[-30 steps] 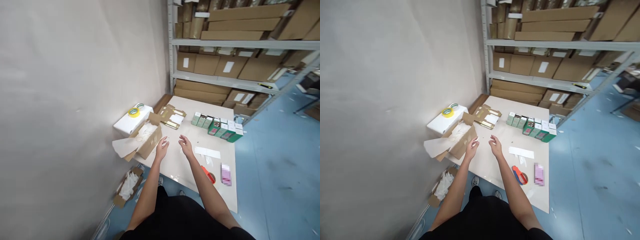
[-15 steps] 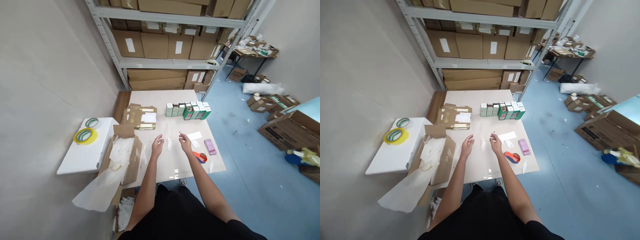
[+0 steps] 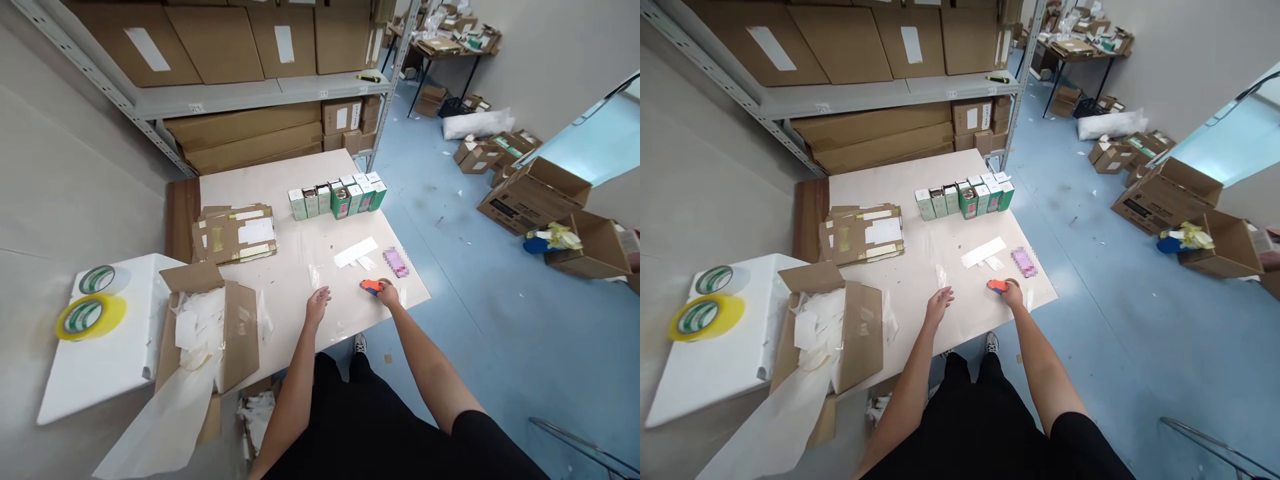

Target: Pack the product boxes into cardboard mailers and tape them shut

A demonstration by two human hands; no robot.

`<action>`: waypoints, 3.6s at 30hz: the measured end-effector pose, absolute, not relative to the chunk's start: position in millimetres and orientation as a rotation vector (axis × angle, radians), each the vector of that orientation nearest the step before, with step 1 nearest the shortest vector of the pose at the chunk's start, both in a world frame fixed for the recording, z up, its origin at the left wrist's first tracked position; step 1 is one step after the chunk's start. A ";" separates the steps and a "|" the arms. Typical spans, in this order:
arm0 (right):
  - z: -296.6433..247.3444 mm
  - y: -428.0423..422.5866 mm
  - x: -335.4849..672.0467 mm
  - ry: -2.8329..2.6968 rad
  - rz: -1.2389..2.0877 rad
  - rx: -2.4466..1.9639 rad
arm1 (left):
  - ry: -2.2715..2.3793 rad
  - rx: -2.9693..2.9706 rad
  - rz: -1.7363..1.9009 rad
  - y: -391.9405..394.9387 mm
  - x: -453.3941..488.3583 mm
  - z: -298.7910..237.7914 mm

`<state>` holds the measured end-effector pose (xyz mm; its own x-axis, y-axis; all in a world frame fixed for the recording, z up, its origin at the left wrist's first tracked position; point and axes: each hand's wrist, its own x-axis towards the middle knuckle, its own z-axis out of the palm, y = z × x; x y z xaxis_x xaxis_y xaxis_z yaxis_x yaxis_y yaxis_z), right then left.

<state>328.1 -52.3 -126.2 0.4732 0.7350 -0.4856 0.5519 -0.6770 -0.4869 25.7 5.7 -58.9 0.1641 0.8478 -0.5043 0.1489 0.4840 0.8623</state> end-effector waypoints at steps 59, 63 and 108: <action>54.5 -19.6 142.2 -1.571 1.263 -1.230 | 1.428 2.014 1.318 54.6 -93.1 193.8; 46.3 -19.6 109.4 -1.484 1.258 -1.227 | 1.306 2.071 1.234 46.8 -119.9 213.9; 33.0 34.2 -311.2 -2.155 0.642 -0.906 | 2.110 0.956 1.968 -123.1 -408.2 125.3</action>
